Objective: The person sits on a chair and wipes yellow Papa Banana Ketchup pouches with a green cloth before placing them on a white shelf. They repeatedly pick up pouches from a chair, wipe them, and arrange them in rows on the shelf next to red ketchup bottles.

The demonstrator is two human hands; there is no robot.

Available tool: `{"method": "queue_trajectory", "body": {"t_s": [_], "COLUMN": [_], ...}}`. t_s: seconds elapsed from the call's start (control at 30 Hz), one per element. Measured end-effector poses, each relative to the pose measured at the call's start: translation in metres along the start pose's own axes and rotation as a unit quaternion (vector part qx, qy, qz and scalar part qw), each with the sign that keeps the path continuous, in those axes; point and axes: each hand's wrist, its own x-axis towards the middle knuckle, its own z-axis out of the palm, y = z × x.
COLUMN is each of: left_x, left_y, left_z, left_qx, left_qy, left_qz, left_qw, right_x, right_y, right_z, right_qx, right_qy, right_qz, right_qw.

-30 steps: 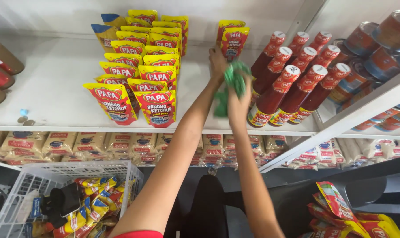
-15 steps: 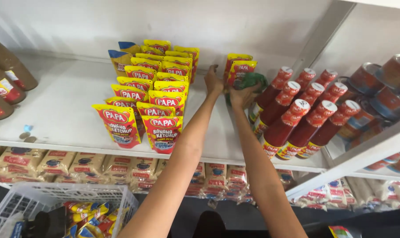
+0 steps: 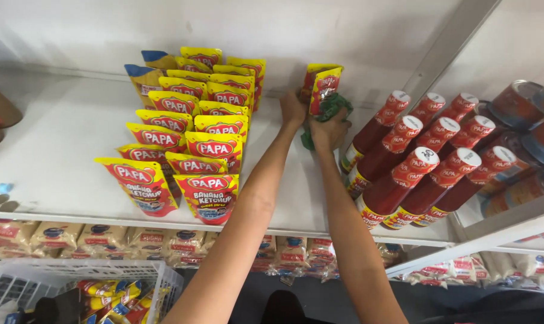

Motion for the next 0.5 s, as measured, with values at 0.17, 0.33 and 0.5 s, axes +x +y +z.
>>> {"method": "queue_trajectory", "body": {"t_s": [0.17, 0.33, 0.5], "left_x": [0.008, -0.011, -0.021], "left_y": [-0.021, 0.02, 0.018], "left_z": [0.012, -0.008, 0.024], "left_qx": [-0.012, -0.069, -0.031], "left_qy": [0.013, 0.037, 0.002], "left_qz": [0.019, -0.069, -0.213], "left_qw": [1.0, 0.995, 0.976], "right_x": [-0.011, -0.006, 0.001], "right_y": [-0.012, -0.01, 0.001], "right_z": [-0.023, -0.022, -0.007], "right_qx": [0.054, 0.069, 0.043], "right_qy": [-0.042, -0.057, -0.038], "right_qz": [0.037, 0.044, 0.036], "right_qw": [0.997, 0.995, 0.998]}}
